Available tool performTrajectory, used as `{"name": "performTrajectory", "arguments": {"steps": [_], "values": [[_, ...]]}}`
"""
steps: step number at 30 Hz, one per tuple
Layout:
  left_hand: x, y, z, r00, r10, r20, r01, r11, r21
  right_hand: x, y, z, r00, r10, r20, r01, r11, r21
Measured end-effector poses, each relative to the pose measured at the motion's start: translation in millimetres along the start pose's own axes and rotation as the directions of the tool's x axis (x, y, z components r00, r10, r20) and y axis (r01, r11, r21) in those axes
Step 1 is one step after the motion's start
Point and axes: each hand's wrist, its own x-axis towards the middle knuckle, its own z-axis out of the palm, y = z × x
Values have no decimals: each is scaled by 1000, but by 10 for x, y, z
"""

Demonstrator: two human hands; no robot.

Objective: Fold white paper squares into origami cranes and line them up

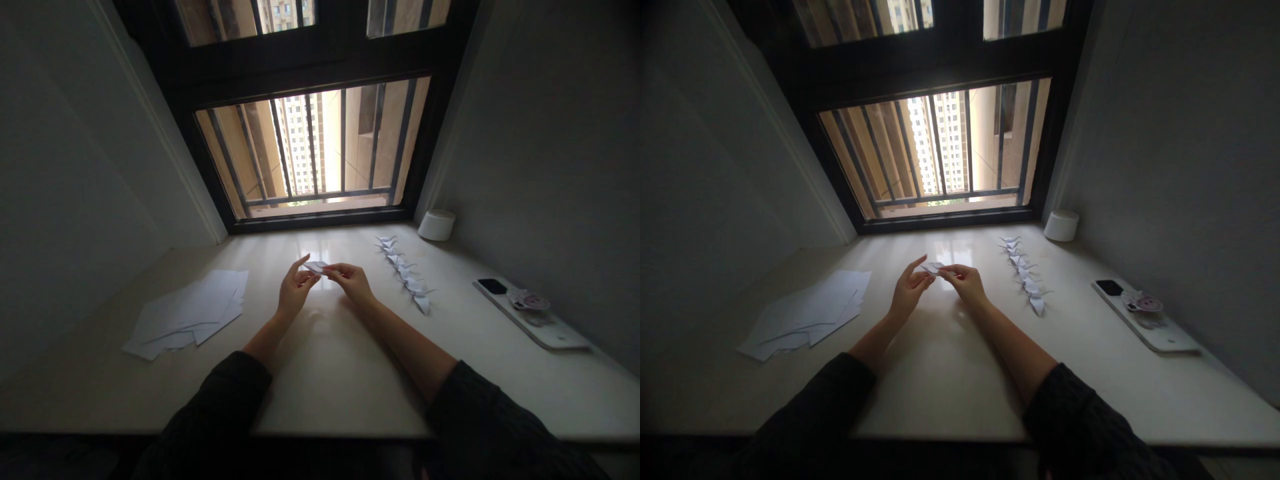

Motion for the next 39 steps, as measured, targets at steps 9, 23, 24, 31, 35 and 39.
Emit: {"name": "performTrajectory", "arguments": {"steps": [9, 23, 24, 31, 35, 39], "values": [[-9, 30, 14, 999, 41, -33, -40, 999, 23, -17, -59, 29, 1000, 10, 18, -12, 995, 100], [-10, 48, 7, 985, 155, -72, -149, 985, 83, -35, -110, 34, 1000, 29, -5, -28, 991, 129], [-9, 34, 7, 981, 178, -75, -171, 982, 85, -38, -110, 39, 999, 28, -16, -26, 991, 133], [7, -26, -7, 964, 246, -102, -235, 966, 107, -21, -81, 30, 998, 50, -38, -43, 984, 171], [-6, -26, 7, 964, 246, -101, -236, 966, 102, -12, -87, 31, 998, 32, -57, -22, 985, 173], [-14, -13, 8, 962, 245, -124, -235, 968, 84, -21, -110, 49, 998, 27, -58, -14, 976, 218]]}}
